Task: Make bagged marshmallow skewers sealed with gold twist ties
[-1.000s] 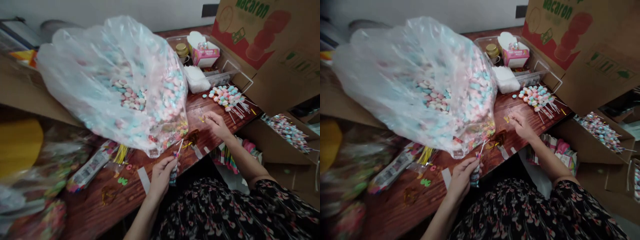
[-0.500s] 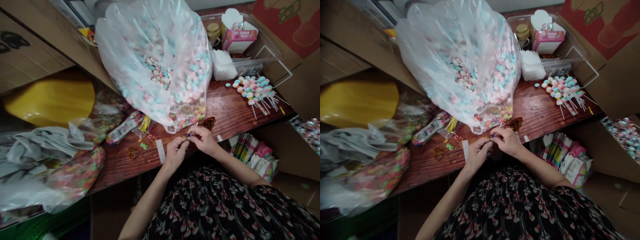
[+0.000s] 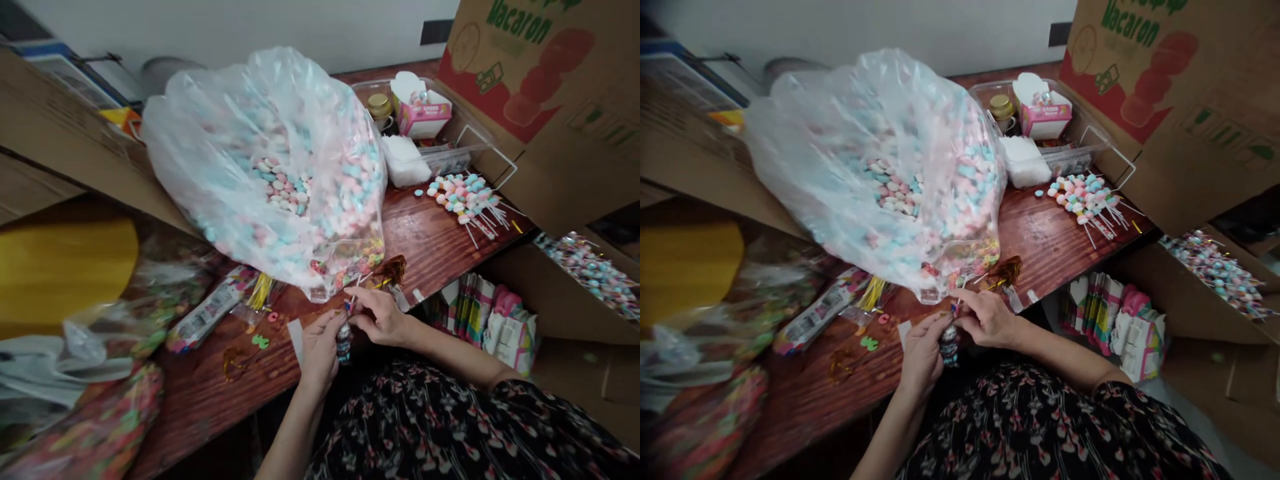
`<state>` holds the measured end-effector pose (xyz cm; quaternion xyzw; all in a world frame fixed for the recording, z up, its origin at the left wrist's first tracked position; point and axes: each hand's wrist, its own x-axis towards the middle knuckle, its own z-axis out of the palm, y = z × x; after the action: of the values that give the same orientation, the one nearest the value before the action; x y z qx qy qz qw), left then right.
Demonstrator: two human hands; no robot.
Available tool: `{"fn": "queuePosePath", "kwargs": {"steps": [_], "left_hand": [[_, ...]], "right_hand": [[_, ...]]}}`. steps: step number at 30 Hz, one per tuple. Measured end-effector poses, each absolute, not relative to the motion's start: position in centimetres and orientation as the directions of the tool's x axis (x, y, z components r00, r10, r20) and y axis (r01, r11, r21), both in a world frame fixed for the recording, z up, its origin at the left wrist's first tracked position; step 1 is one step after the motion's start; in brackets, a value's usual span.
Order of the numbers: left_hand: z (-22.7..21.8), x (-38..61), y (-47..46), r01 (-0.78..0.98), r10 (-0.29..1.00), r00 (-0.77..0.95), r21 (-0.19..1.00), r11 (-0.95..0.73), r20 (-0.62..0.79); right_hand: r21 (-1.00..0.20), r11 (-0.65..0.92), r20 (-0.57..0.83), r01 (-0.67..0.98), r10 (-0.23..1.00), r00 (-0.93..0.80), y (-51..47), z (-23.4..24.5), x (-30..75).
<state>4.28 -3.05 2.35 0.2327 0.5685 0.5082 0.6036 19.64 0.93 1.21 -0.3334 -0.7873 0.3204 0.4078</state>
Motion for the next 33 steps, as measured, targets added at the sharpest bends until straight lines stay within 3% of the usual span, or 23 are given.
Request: {"fn": "queuePosePath", "kwargs": {"steps": [4, 7, 9, 12, 16, 18, 21, 25, 27, 29, 31, 33], "left_hand": [[3.0, 4.8, -3.2, -0.302, 0.909, -0.166, 0.897, 0.323, -0.383], [3.3, 5.2, -3.4, -0.165, 0.949, -0.140, 0.952, 0.259, -0.283], [3.5, 5.3, -3.5, -0.019, 0.977, -0.137, 0.987, 0.162, -0.163], [3.8, 5.4, -3.6, 0.164, 0.995, -0.102, 0.986, 0.009, 0.008], [3.9, 5.4, -3.7, 0.262, 0.991, -0.089, 0.962, -0.072, 0.099], [3.7, 5.2, -3.8, 0.277, 0.990, -0.085, 0.957, -0.083, 0.110], [3.7, 5.0, -3.8, 0.276, 0.994, -0.066, 0.959, -0.067, 0.088], [4.4, 4.7, -3.5, 0.249, 1.000, 0.017, 0.968, -0.025, 0.021], [5.1, 4.4, -3.3, 0.172, 0.990, 0.111, 0.983, 0.067, -0.087], [5.8, 3.9, -3.2, 0.063, 0.933, 0.256, 0.968, 0.244, -0.252], [6.4, 3.3, -3.0, -0.004, 0.809, 0.435, 0.897, 0.441, -0.396], [6.7, 2.8, -2.8, -0.010, 0.659, 0.590, 0.813, 0.583, -0.466]], "right_hand": [[-0.978, 0.208, 0.189, 0.020, 0.921, -0.341, -0.3, 1.0, 19.6], [-0.998, -0.009, 0.011, -0.056, 0.940, -0.341, -0.6, 1.3, 20.0], [-1.000, 0.028, 0.028, -0.006, 0.942, -0.335, -0.5, 1.5, 20.2], [-0.960, 0.239, 0.184, 0.145, 0.931, -0.316, -0.4, 2.0, 20.5], [-0.891, 0.387, 0.306, 0.235, 0.897, -0.319, -0.8, 2.6, 20.3], [-0.909, 0.357, 0.280, 0.215, 0.905, -0.321, -1.0, 2.6, 20.2], [-0.972, 0.194, 0.136, 0.135, 0.926, -0.352, -1.1, 2.2, 20.4], [-0.997, 0.004, -0.034, 0.073, 0.857, -0.514, -0.2, 2.2, 21.4], [-0.992, 0.076, -0.001, 0.097, 0.779, -0.626, 0.6, 2.9, 22.2], [-0.945, 0.305, 0.130, 0.116, 0.680, -0.722, 1.2, 3.7, 22.9], [-0.778, 0.623, 0.338, 0.079, 0.522, -0.783, 1.4, 4.5, 23.4], [-0.502, 0.865, 0.517, -0.020, 0.281, -0.809, 1.5, 5.2, 23.7]]}}
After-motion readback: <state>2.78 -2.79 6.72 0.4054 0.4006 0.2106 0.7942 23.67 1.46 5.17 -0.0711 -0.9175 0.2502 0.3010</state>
